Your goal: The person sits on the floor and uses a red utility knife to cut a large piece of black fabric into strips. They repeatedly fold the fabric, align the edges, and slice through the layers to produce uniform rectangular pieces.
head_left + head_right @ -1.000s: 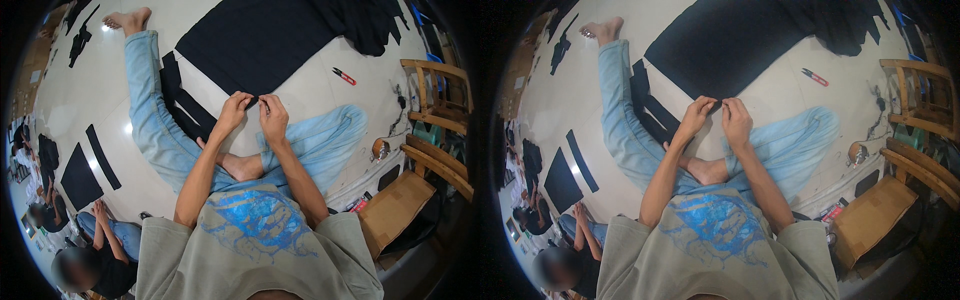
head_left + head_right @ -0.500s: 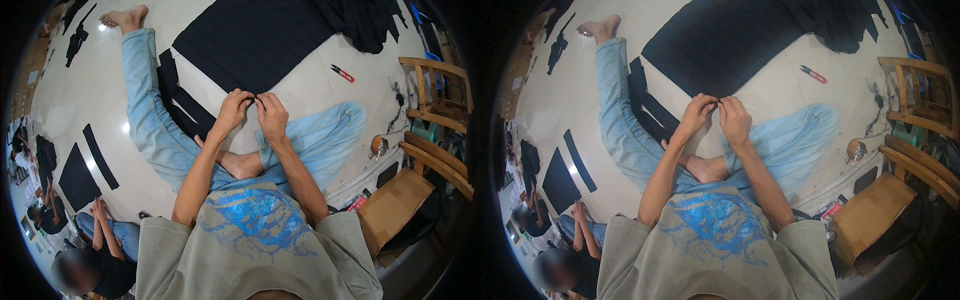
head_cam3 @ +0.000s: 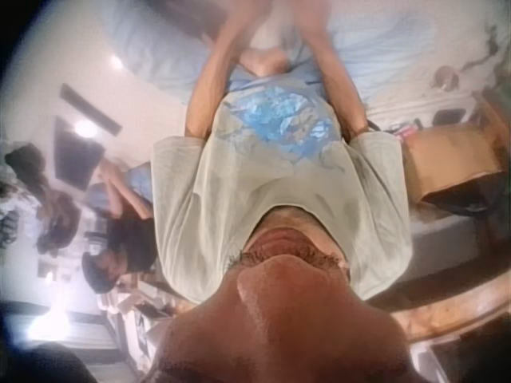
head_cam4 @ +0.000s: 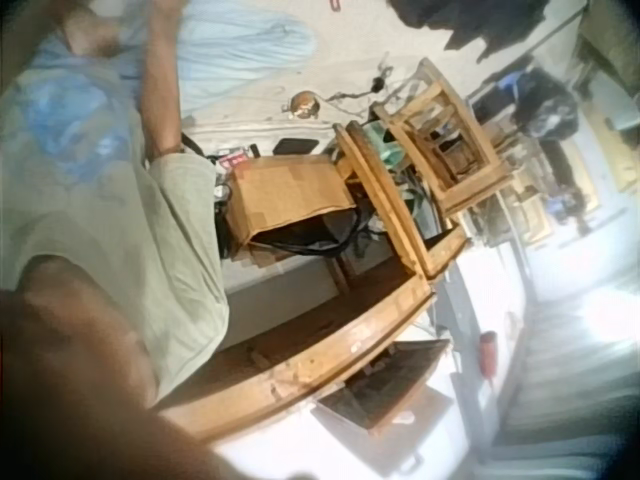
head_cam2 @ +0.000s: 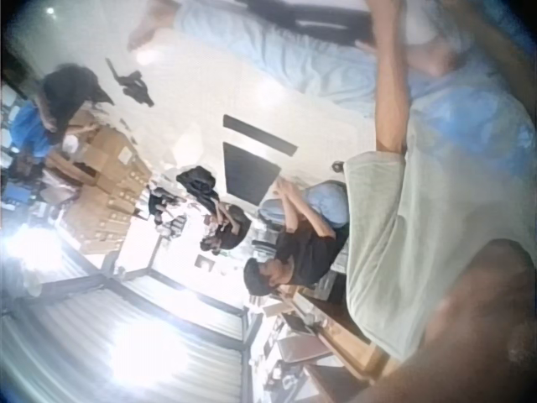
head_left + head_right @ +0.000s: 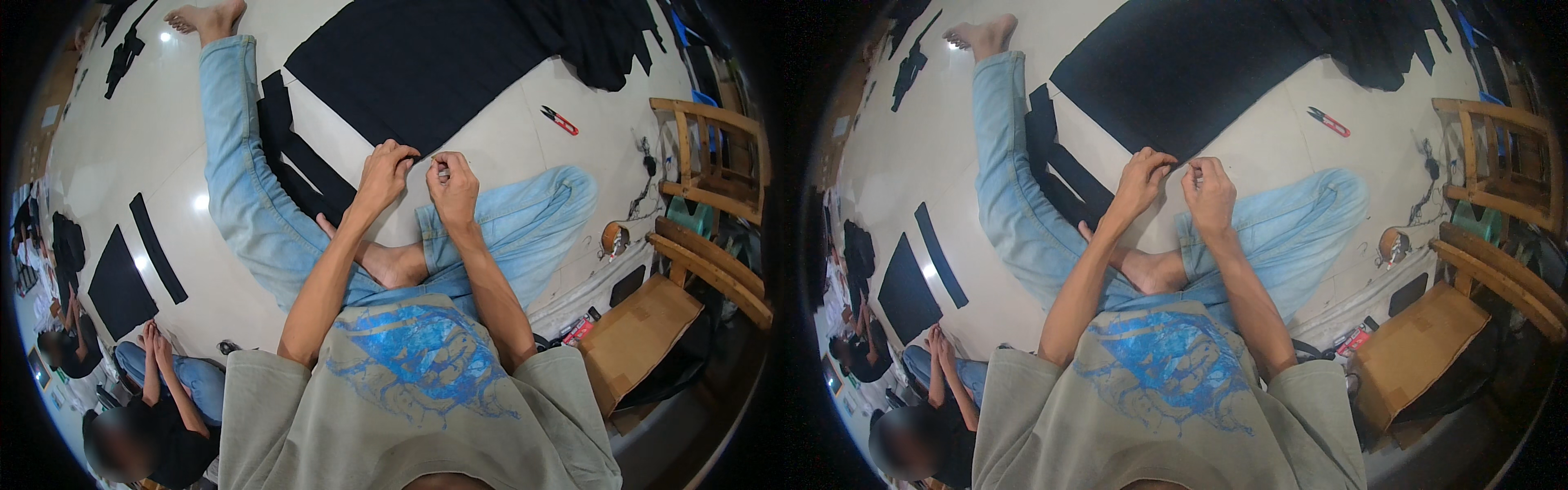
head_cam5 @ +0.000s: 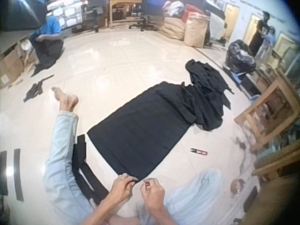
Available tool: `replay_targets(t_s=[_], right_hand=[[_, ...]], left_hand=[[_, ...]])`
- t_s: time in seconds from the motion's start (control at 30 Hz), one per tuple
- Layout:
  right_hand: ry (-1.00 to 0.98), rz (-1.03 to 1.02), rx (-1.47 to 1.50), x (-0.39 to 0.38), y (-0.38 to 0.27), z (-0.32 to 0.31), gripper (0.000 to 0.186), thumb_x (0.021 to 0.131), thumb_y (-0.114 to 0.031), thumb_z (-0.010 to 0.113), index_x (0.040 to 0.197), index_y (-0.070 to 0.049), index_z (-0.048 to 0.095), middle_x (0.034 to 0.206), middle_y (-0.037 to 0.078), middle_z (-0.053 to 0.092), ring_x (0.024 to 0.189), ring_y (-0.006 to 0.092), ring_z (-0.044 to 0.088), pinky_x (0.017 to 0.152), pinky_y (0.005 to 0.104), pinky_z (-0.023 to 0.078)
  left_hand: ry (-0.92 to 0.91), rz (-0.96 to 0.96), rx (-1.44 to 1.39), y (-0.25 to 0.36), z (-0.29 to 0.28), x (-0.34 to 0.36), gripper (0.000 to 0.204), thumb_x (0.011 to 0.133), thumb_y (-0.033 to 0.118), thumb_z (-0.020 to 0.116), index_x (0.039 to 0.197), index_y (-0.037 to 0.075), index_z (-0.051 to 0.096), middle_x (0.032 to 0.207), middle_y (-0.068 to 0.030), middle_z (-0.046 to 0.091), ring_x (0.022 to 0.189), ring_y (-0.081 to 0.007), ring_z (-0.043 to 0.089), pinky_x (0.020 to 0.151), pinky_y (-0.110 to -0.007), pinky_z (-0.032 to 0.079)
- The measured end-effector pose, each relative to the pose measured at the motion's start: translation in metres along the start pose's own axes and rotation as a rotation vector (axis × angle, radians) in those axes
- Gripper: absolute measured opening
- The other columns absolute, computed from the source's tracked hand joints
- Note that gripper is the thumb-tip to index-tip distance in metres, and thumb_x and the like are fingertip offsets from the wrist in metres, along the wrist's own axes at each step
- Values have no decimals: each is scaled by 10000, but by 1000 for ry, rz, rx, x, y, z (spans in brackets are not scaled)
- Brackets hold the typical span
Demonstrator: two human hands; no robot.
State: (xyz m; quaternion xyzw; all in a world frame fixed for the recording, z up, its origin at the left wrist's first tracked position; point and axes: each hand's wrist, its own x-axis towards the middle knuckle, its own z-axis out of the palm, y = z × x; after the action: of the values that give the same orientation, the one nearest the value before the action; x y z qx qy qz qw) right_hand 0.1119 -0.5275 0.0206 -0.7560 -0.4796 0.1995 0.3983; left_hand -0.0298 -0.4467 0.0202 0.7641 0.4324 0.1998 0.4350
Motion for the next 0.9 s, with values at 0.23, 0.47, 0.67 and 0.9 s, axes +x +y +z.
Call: replay_targets(t_s=[0.23, 0.47, 0.67, 0.9], right_hand=[[12, -186, -147, 1, -7, 4, 162, 881, -70, 683, 1034, -16, 685, 1010, 119, 687, 896, 307, 693, 735, 408, 564], [23, -219, -241, -1, -5, 9, 134, 865, -68, 685, 984, -11, 707, 1013, 108, 690, 915, 297, 684, 735, 412, 563], [30, -171, -231, -3, -9, 6, 137, 847, -71, 690, 972, -18, 710, 1003, 101, 692, 894, 295, 687, 733, 421, 559], [49, -5, -109, -4, 1, -6, 148, 836, -59, 680, 974, -9, 699, 955, 128, 698, 837, 309, 698, 731, 409, 549]], left_hand=[[-10, -23, -36, -2, 1, 2, 186, 894, 73, 645, 1053, 53, 740, 900, -128, 604, 925, -317, 567, 838, -431, 452], [-14, -44, -49, -4, 1, 2, 185, 880, 83, 659, 1036, 52, 754, 881, -116, 596, 906, -300, 569, 816, -427, 458], [7, -32, -55, -2, 2, 0, 199, 866, 91, 690, 1050, 47, 753, 890, -119, 591, 896, -287, 565, 798, -404, 455], [6, -45, -41, -3, 2, 1, 203, 853, 119, 725, 1047, 75, 768, 868, -104, 579, 881, -270, 563, 783, -394, 459]])
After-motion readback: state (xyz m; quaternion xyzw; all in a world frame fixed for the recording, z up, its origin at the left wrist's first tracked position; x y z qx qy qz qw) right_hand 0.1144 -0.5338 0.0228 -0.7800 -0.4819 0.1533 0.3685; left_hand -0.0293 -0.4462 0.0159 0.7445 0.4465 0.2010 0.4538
